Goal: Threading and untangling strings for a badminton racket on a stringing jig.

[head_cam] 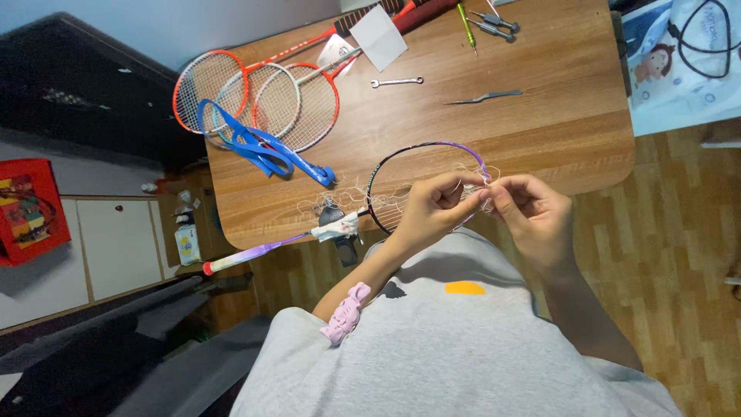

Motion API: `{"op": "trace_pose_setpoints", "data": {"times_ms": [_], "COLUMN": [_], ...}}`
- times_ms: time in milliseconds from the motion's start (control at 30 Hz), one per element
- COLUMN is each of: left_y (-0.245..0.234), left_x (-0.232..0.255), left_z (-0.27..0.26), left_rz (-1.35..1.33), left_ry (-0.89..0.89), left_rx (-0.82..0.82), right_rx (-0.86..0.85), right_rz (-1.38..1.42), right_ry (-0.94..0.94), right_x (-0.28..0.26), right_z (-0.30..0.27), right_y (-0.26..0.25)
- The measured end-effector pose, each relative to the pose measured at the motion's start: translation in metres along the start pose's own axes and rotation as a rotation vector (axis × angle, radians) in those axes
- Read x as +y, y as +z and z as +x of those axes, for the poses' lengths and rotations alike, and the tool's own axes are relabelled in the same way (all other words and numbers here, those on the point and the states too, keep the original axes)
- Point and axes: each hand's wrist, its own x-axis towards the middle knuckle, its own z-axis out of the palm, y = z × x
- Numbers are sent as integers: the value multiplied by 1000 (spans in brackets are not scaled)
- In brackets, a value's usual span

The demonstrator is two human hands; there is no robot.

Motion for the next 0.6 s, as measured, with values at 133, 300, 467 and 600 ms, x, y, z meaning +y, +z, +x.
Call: {"op": "trace_pose_setpoints", "data": {"times_ms": [133, 300, 467, 600], "left_y": [-3, -6, -5, -1], "left_x": [-5, 7, 10, -1], "left_z": [5, 1, 0, 0], "left_rz": [-60, 69, 90, 104], "left_ry": [86, 158, 121, 173], "left_rx": [31, 51, 75, 122], "right_rx": [7, -5, 33, -11], "right_rz": [-142, -254, -537, -425], "right_ry": [-129, -184, -296, -442], "right_x": [-10, -20, -45, -22], "right_z": [4, 1, -5, -1], "right_y": [1, 2, 18, 19]}}
